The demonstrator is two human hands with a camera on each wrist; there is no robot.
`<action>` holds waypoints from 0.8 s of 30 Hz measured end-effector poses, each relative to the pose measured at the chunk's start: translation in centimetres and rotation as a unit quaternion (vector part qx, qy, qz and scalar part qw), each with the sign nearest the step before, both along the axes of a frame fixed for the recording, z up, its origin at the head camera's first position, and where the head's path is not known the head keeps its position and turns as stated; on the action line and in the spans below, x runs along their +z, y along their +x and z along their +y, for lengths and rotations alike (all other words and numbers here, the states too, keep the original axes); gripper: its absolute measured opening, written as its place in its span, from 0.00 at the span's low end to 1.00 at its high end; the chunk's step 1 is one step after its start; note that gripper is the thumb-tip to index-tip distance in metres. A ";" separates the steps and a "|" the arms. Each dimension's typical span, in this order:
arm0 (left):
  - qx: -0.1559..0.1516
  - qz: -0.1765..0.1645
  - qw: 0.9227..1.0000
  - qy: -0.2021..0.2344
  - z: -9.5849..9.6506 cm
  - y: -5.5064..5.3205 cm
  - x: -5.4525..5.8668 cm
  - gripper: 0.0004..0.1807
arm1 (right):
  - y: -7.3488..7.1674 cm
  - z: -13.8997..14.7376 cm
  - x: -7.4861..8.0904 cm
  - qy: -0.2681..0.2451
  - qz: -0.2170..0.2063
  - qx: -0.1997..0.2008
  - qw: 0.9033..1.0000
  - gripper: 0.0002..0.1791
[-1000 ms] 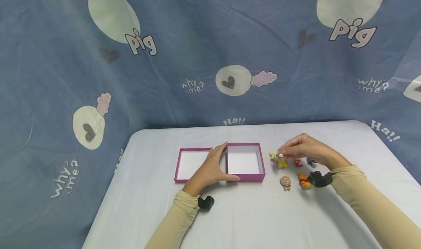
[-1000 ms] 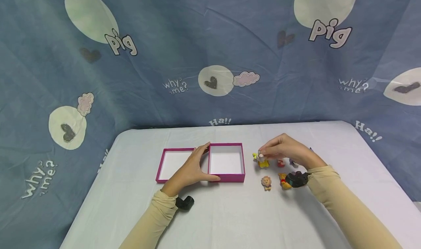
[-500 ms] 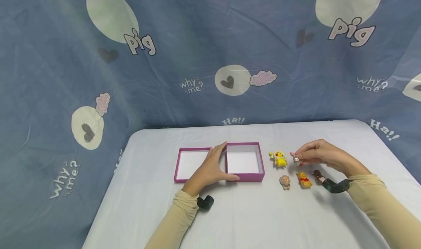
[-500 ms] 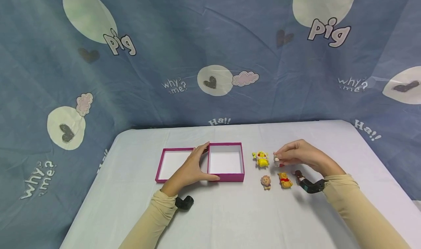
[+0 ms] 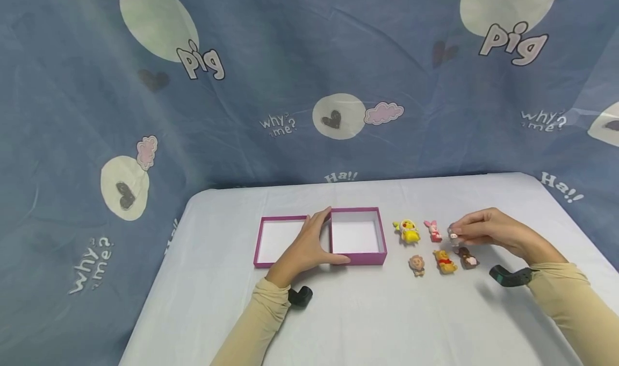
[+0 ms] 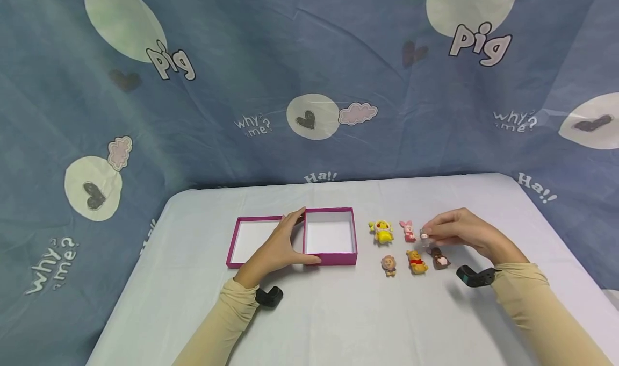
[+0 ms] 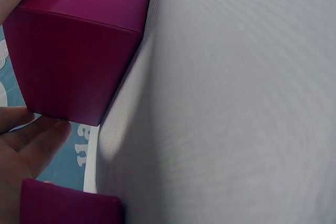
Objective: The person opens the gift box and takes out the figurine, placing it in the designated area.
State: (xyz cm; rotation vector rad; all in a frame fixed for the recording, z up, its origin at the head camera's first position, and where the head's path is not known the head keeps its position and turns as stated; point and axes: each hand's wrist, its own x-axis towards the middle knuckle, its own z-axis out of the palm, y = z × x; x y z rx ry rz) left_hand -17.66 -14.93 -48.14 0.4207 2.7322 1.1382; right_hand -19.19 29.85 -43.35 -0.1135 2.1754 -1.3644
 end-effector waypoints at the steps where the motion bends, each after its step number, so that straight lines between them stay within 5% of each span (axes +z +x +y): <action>1: 0.000 0.000 1.000 0.000 0.0 0.0 0.0 0.73 | 0.0 0.2 0.0 0.001 0.000 -0.004 1.000 0.15; 24: 0.001 -0.005 1.000 0.000 0.0 -0.1 -0.1 0.72 | 1.7 5.3 -1.1 0.041 -0.034 -0.026 0.998 0.11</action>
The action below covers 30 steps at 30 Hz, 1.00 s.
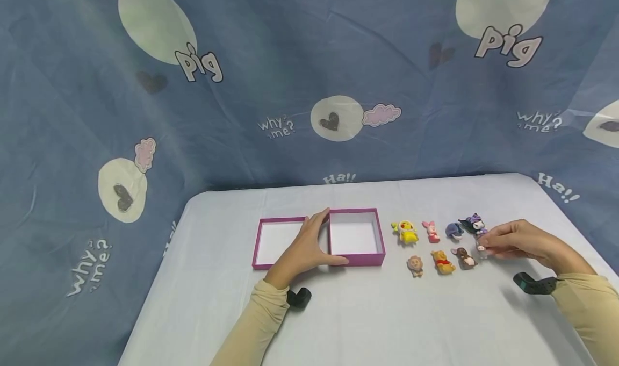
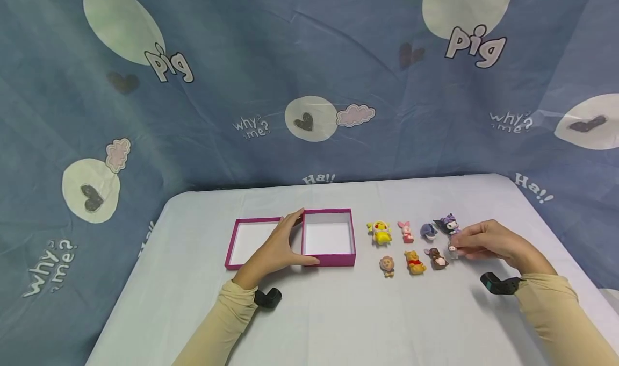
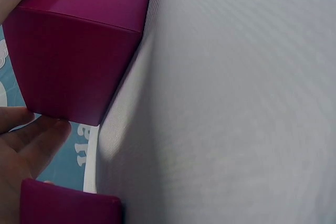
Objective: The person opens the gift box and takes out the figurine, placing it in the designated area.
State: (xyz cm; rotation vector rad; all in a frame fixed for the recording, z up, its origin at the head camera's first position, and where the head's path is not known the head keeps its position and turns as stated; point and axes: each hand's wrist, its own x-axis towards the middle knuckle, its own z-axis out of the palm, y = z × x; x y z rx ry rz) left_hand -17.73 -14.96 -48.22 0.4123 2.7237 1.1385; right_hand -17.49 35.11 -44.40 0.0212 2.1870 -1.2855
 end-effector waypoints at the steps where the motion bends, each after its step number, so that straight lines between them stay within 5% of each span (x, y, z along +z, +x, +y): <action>1: 0.001 -0.001 1.000 0.000 0.0 0.0 0.0 0.72 | 0.0 0.1 -0.1 0.000 0.001 0.002 1.000 0.11; 30: 0.000 -0.003 1.000 -0.002 0.1 -0.4 -0.3 0.73 | 0.5 -0.7 -1.0 0.086 0.016 -0.041 0.995 0.17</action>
